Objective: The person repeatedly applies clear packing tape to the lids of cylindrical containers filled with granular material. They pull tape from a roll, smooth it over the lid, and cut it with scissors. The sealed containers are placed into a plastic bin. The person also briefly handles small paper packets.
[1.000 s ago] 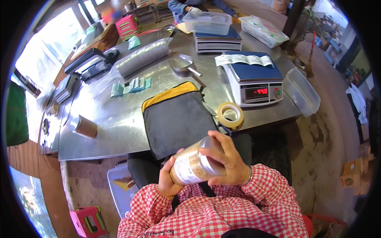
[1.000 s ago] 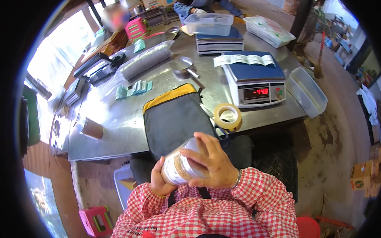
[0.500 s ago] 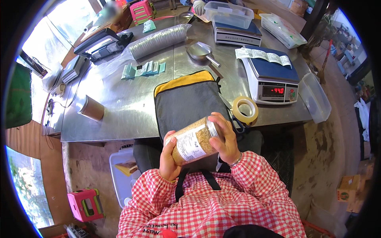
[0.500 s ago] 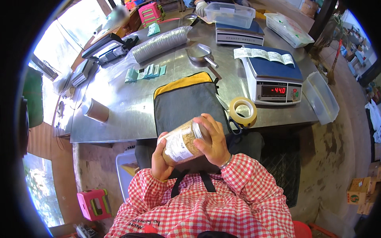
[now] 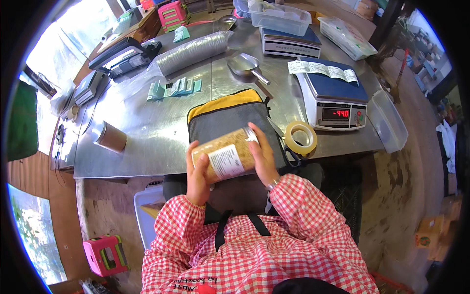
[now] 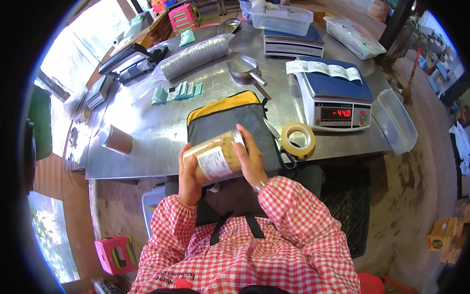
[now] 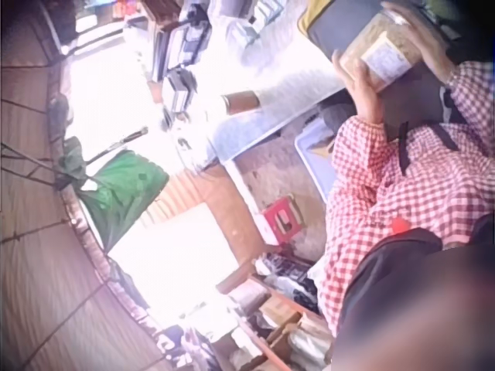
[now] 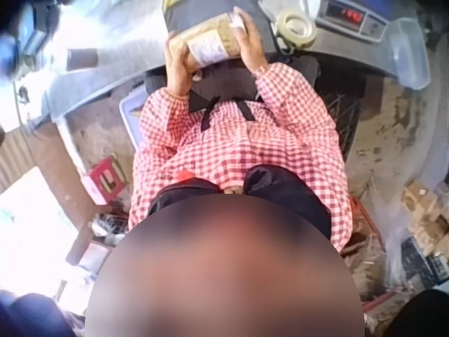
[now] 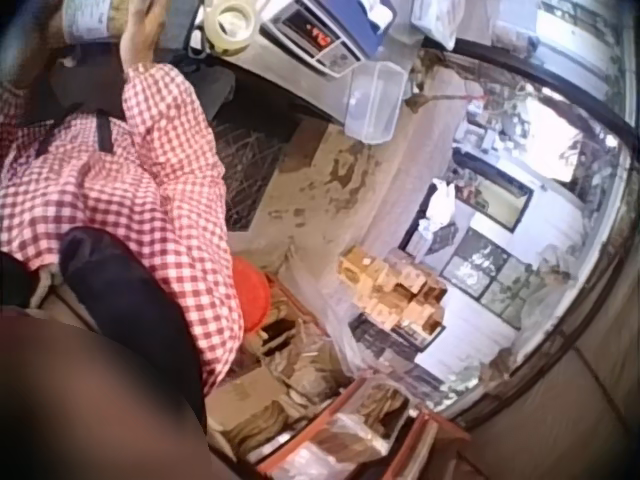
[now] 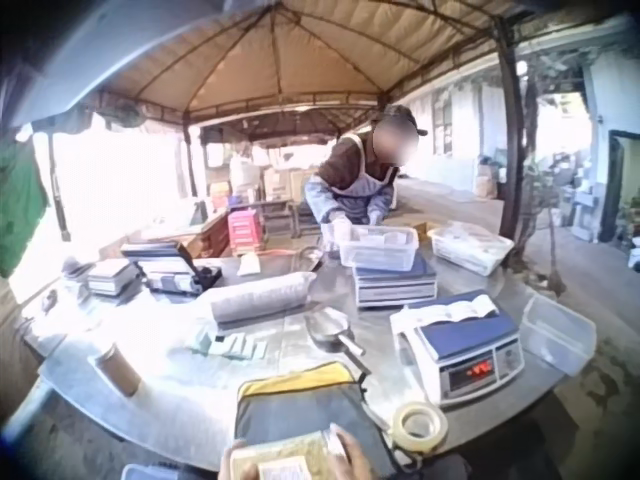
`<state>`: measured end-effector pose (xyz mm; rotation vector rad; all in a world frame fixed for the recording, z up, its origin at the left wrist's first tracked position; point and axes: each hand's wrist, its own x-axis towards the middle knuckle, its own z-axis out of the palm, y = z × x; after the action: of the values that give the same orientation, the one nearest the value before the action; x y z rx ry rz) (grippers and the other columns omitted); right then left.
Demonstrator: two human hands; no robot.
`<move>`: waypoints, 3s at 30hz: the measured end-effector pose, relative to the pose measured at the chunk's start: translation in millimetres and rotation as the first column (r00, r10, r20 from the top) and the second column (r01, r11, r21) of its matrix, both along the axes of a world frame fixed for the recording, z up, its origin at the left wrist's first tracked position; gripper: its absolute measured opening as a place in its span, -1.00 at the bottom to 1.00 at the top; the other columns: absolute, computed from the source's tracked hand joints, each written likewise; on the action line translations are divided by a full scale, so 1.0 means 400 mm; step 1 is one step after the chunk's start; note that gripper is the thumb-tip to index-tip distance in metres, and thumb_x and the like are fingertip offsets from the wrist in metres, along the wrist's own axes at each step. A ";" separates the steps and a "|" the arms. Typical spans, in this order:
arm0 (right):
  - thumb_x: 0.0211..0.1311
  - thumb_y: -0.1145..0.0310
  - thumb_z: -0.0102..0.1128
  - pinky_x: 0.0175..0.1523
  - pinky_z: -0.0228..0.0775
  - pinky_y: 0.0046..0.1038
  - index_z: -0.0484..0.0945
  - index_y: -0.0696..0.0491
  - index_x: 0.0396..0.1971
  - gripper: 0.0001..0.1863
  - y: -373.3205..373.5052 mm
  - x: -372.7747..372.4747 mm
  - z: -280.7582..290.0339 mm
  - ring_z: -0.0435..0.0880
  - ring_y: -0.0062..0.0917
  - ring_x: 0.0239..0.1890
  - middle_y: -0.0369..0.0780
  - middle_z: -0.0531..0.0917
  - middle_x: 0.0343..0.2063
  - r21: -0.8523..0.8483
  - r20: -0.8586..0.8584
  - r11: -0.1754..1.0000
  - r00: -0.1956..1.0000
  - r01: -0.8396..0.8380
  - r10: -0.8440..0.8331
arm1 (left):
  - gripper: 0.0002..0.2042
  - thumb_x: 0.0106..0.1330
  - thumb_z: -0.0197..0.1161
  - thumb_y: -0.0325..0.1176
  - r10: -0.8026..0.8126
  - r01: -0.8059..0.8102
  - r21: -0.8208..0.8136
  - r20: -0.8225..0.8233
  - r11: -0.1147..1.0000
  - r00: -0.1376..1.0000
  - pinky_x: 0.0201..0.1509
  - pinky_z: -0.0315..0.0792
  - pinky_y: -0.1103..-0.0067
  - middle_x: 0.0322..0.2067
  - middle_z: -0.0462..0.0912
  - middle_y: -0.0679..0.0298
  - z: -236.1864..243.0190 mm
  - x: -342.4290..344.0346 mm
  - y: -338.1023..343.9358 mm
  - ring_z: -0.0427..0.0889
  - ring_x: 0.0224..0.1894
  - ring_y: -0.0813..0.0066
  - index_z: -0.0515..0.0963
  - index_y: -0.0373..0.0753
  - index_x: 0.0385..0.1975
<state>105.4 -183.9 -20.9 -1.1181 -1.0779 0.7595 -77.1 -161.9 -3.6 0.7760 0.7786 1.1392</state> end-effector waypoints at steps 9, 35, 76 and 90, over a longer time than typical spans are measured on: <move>0.42 0.08 -0.06 0.23 0.22 -0.47 0.33 0.19 0.21 -0.45 0.171 0.027 -0.103 0.50 -0.35 0.13 -0.02 0.51 0.09 -0.133 0.134 0.991 0.990 -0.026 0.043 | -0.49 0.44 0.02 -0.28 0.058 -0.062 -0.014 -0.191 0.998 0.980 0.08 0.42 0.53 0.06 0.41 0.06 -0.118 -0.014 0.198 0.49 0.05 0.37 0.06 -0.18 0.34; 0.23 0.24 0.25 -0.18 0.43 -0.54 0.51 0.24 -0.14 -0.63 -0.242 0.122 0.068 0.60 -0.46 -0.24 -0.12 0.57 -0.21 -0.082 0.322 0.965 0.910 -0.250 0.263 | -0.64 0.24 0.29 -0.41 -0.155 0.291 0.237 -0.464 0.927 0.872 -0.05 0.36 0.63 -0.18 0.48 0.30 0.058 0.031 -0.072 0.45 -0.14 0.58 0.51 -0.30 0.04; 0.27 0.31 0.21 -0.38 0.37 -0.65 0.46 0.17 -0.19 -0.74 -0.309 0.063 -0.009 0.52 -0.74 -0.52 -0.30 0.61 -0.53 -0.412 -0.266 0.845 0.932 -0.340 0.246 | -0.93 0.29 0.22 -0.51 -0.511 0.623 0.296 -0.376 0.724 0.773 -0.15 0.34 0.67 -0.35 0.43 0.39 0.188 0.054 -0.128 0.40 -0.28 0.67 0.45 -0.29 -0.35; 0.34 0.25 0.07 -0.27 0.30 -0.67 0.48 0.22 -0.04 -0.64 -0.133 0.033 0.021 0.52 -0.69 -0.40 -0.23 0.62 -0.42 -0.232 -0.416 0.869 0.852 -0.436 0.316 | -0.79 0.27 0.23 -0.30 0.141 0.306 0.409 -0.766 0.860 0.627 -0.28 0.45 0.51 -0.49 0.61 0.18 -0.038 0.141 0.332 0.59 -0.42 0.42 0.55 -0.37 -0.36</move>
<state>118.6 -237.3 -12.6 -0.9796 -0.8803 1.4472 -20.7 -29.1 -18.7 1.8310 1.1537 0.8896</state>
